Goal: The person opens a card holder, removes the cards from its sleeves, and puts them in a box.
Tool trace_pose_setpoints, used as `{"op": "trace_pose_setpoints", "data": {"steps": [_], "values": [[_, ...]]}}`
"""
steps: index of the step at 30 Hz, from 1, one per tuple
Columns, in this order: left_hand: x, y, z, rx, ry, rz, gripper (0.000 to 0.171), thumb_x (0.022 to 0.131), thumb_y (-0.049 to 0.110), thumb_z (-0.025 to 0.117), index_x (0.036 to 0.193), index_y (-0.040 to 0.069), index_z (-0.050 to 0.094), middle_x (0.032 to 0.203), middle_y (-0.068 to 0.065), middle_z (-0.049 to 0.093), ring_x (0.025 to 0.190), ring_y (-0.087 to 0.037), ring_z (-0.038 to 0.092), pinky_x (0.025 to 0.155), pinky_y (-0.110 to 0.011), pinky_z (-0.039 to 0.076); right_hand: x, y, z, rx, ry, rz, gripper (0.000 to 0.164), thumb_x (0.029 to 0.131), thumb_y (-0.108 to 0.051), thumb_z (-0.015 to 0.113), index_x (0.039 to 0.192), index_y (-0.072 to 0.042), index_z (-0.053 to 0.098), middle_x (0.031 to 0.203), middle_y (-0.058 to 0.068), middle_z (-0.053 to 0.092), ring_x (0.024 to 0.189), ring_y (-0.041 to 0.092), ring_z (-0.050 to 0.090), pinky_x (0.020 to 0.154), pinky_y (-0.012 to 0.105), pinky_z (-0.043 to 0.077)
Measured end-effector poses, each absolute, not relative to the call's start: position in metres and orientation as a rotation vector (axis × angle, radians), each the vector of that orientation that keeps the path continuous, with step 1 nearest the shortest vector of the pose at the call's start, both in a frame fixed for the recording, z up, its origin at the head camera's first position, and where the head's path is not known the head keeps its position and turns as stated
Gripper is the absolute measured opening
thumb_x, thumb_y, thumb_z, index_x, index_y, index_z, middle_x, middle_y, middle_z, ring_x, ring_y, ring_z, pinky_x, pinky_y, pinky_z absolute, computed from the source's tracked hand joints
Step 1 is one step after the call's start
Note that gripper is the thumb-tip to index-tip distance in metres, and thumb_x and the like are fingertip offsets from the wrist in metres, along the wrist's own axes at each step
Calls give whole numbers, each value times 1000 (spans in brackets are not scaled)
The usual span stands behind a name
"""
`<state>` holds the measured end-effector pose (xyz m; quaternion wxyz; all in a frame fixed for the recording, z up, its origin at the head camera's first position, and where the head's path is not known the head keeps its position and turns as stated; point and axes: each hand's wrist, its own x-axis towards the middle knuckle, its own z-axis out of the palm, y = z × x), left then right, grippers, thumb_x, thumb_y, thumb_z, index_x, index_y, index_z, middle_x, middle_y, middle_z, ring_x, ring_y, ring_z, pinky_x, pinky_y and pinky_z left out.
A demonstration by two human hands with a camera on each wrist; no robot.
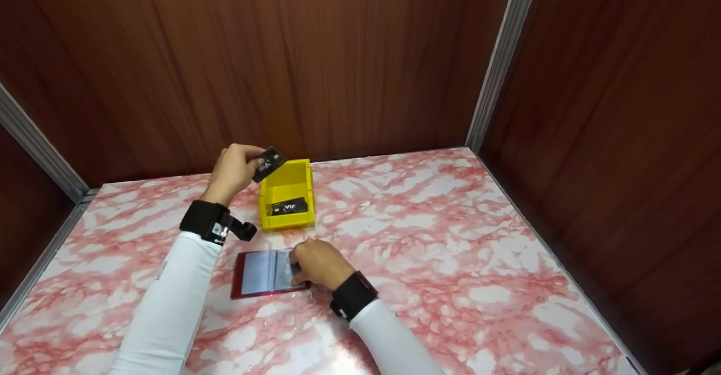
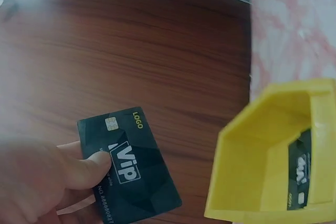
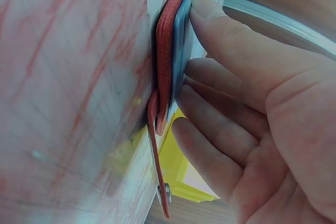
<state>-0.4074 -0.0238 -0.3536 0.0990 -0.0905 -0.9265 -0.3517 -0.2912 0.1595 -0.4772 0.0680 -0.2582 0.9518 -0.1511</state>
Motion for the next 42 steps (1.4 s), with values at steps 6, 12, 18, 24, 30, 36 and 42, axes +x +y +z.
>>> {"op": "trace_pose_setpoints", "data": {"steps": [6, 12, 18, 24, 30, 36, 42], "values": [[-417, -12, -388, -289, -2716, -766, 28, 95, 8, 62, 116, 17, 77, 114, -11, 77, 102, -33, 72, 88, -46, 56, -291, 158, -478, -844, 2906, -408, 37, 81, -32, 85, 115, -19, 77, 111, -4, 77, 87, 9, 65, 88, 32, 59], [-421, 2, -415, -357, -2607, -544, 19, 93, 11, 68, 104, 19, 81, 103, -7, 79, 98, -33, 73, 90, -49, 53, -291, 161, -479, -881, 2906, -406, 36, 81, -32, 85, 114, -19, 78, 108, -4, 77, 84, 9, 65, 85, 30, 60], [-420, 15, -421, -387, -2596, -498, 20, 93, 8, 65, 101, 17, 81, 100, -7, 80, 96, -32, 73, 87, -50, 51, -291, 160, -479, -927, 2911, -419, 32, 81, -32, 85, 109, -18, 78, 100, -5, 77, 80, 8, 64, 80, 28, 59], [-420, 23, -429, -397, -2653, -439, 20, 92, 4, 64, 100, 14, 79, 99, -11, 79, 94, -35, 73, 88, -52, 49, -291, 161, -479, -974, 2919, -377, 30, 80, -32, 86, 105, -17, 79, 98, -5, 76, 80, 9, 64, 78, 28, 58], [-422, 23, -447, -389, -2735, -369, 16, 90, 4, 65, 100, 9, 77, 99, -14, 78, 95, -35, 72, 95, -53, 44, -291, 162, -478, -1029, 2926, -352, 26, 79, -31, 87, 98, -16, 78, 89, -5, 74, 73, 9, 57, 69, 26, 52], [-424, 24, -457, -373, -2753, -332, 16, 91, 4, 64, 101, 7, 76, 98, -15, 78, 91, -36, 73, 97, -53, 43, -291, 161, -478, -954, 2908, -396, 28, 79, -31, 86, 103, -18, 79, 92, -6, 75, 73, 8, 58, 72, 24, 54], [-424, 25, -459, -394, -2770, -304, 18, 94, 3, 58, 100, 6, 75, 98, -15, 77, 92, -36, 73, 101, -56, 42, -292, 161, -477, -941, 2901, -405, 28, 80, -32, 86, 102, -18, 79, 90, -6, 74, 72, 9, 57, 70, 23, 52]]}}
